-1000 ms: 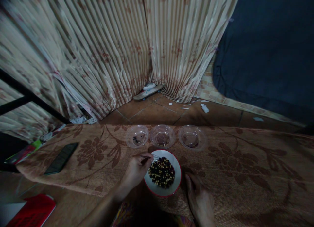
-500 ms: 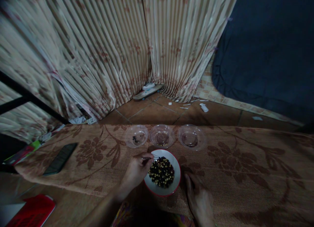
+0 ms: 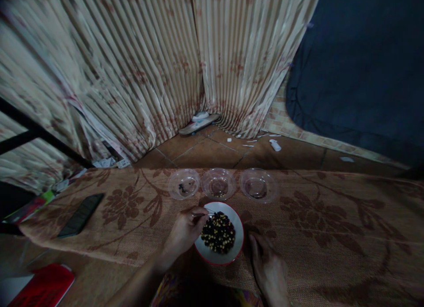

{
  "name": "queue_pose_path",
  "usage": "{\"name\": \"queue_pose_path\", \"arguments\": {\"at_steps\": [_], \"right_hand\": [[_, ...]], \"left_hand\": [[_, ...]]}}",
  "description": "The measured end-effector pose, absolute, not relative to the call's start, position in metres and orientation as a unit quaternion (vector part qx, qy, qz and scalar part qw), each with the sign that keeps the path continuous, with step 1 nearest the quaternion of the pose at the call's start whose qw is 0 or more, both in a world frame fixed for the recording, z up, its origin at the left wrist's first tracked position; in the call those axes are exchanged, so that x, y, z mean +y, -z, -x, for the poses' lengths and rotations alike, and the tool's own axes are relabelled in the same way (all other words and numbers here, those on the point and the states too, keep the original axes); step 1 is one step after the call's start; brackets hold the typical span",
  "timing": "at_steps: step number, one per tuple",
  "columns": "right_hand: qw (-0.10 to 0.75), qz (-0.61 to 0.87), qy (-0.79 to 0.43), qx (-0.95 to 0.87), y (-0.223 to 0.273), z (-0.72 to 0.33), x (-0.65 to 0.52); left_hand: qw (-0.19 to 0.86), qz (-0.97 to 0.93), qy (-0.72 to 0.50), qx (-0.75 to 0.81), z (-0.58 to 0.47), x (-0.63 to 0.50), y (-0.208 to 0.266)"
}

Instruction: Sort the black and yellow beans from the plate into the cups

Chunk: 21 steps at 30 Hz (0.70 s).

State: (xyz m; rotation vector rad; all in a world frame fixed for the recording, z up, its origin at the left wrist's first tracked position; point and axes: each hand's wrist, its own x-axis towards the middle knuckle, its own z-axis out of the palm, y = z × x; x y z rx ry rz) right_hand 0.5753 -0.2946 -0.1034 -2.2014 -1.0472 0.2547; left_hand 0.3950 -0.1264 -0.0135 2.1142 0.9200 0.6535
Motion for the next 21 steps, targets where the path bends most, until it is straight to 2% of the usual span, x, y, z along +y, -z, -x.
{"name": "queue_pose_path", "arguments": {"at_steps": [21], "right_hand": [[0.346, 0.844, -0.109, -0.395, 0.1056, -0.576, -0.2939]], "left_hand": [[0.343, -0.837, -0.249, 0.346, -0.3956, -0.1265, 0.0145]]}}
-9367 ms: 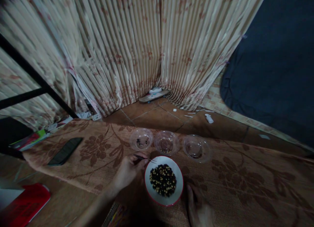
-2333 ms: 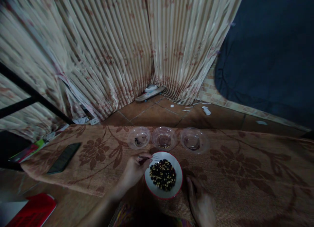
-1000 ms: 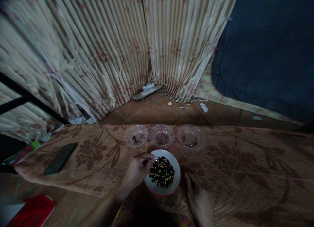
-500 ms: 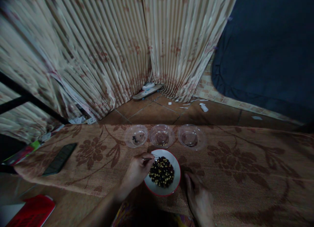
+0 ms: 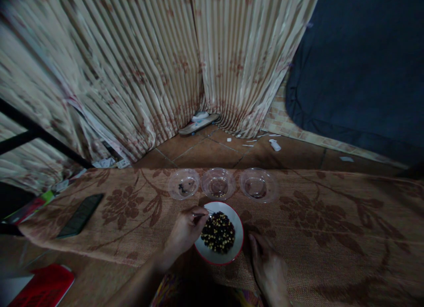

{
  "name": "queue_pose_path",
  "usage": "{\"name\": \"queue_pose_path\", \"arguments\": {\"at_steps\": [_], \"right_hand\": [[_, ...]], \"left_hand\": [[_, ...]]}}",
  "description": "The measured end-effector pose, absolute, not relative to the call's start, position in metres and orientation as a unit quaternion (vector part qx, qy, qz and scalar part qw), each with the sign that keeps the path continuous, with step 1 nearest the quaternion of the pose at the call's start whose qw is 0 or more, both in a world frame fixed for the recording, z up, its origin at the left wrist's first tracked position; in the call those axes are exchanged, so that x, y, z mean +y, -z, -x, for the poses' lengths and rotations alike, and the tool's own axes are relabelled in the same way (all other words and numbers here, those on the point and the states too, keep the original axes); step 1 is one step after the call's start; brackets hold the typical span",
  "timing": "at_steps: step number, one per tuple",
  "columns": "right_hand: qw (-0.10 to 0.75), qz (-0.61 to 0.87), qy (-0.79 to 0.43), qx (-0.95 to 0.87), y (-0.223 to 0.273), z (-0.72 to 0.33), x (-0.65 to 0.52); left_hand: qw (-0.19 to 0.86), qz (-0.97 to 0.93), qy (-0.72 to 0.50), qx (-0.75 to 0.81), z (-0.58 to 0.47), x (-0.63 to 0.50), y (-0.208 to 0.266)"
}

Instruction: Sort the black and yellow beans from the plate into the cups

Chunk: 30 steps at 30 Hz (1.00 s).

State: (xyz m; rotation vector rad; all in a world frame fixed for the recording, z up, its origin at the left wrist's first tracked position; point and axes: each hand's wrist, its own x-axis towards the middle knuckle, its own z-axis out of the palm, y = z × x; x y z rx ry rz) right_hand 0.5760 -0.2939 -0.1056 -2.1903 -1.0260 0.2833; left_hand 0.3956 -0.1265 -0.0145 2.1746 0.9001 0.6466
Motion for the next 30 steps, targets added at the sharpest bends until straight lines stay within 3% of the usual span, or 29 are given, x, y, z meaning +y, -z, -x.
{"name": "queue_pose_path", "arguments": {"at_steps": [30], "right_hand": [[0.346, 0.841, -0.1, -0.404, 0.1075, -0.5772, -0.2937]], "left_hand": [[0.354, -0.811, -0.268, 0.382, -0.3944, -0.1291, 0.0178]]}}
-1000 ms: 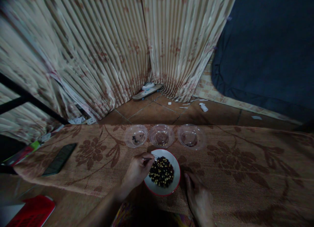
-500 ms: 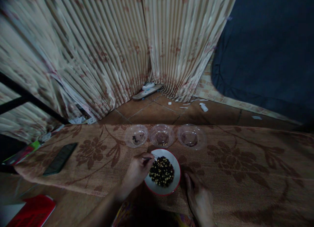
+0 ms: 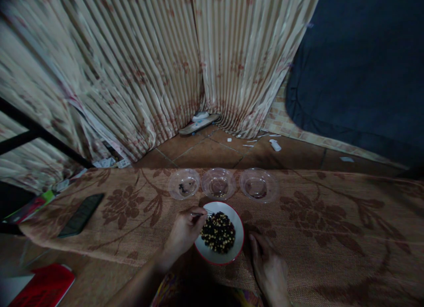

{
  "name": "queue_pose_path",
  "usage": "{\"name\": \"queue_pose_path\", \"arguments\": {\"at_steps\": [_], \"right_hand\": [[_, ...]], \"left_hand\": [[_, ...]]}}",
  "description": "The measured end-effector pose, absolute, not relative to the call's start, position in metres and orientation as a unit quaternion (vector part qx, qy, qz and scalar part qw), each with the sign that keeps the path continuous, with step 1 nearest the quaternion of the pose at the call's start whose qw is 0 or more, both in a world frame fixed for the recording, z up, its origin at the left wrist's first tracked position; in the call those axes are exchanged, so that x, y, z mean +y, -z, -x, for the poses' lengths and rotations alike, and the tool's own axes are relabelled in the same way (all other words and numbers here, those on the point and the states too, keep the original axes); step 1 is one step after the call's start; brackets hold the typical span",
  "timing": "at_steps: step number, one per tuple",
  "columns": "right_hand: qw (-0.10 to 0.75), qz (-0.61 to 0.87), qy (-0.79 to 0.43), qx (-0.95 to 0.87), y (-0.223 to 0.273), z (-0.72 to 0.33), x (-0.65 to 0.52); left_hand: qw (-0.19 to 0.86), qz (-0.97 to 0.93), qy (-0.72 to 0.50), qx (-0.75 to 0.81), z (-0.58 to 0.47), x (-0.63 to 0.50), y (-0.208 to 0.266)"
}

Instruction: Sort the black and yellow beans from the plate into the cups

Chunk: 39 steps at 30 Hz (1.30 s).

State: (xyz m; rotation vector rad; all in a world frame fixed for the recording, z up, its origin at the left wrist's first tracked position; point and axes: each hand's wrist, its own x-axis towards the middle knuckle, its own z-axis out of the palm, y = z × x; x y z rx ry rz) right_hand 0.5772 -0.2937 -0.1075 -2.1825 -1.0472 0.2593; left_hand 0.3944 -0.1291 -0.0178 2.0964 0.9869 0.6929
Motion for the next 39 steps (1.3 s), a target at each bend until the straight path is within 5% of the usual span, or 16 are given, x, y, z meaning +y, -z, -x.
{"name": "queue_pose_path", "arguments": {"at_steps": [39], "right_hand": [[0.351, 0.837, -0.1, -0.408, 0.1027, -0.5762, -0.2944]], "left_hand": [[0.365, -0.807, -0.263, 0.382, -0.3938, -0.1296, 0.0186]]}}
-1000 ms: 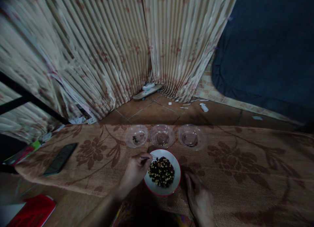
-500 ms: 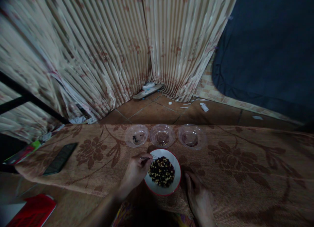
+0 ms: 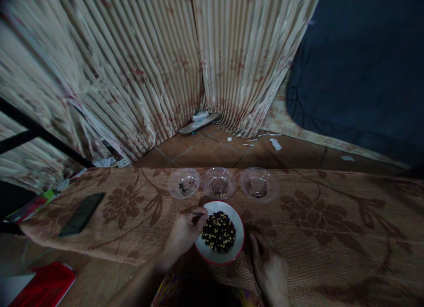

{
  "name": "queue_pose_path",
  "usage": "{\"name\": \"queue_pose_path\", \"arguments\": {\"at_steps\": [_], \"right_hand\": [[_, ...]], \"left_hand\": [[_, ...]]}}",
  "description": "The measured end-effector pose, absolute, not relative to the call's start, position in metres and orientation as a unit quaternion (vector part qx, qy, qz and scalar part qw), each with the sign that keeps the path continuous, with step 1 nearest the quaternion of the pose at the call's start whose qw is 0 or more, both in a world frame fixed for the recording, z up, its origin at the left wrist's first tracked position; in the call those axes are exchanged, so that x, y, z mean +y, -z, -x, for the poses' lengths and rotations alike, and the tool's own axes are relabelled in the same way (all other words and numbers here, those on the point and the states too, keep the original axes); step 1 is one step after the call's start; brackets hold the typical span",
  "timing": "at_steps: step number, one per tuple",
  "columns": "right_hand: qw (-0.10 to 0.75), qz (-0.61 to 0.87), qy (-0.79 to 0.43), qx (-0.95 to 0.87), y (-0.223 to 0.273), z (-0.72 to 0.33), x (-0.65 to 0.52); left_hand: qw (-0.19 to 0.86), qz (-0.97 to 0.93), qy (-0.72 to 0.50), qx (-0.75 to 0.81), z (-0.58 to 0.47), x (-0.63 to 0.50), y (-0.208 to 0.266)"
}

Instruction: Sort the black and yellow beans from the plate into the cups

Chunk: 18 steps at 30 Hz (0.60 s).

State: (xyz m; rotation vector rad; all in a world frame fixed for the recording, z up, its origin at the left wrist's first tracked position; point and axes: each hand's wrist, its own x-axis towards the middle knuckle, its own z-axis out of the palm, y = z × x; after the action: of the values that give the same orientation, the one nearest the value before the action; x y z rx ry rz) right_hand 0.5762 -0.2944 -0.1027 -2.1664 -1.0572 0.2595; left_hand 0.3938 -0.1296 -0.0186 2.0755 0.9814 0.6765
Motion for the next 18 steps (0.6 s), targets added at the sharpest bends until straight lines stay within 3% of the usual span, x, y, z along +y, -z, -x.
{"name": "queue_pose_path", "arguments": {"at_steps": [18], "right_hand": [[0.344, 0.843, -0.099, -0.402, 0.0986, -0.5749, -0.2937]], "left_hand": [[0.368, -0.806, -0.269, 0.377, -0.3937, -0.1301, 0.0178]]}}
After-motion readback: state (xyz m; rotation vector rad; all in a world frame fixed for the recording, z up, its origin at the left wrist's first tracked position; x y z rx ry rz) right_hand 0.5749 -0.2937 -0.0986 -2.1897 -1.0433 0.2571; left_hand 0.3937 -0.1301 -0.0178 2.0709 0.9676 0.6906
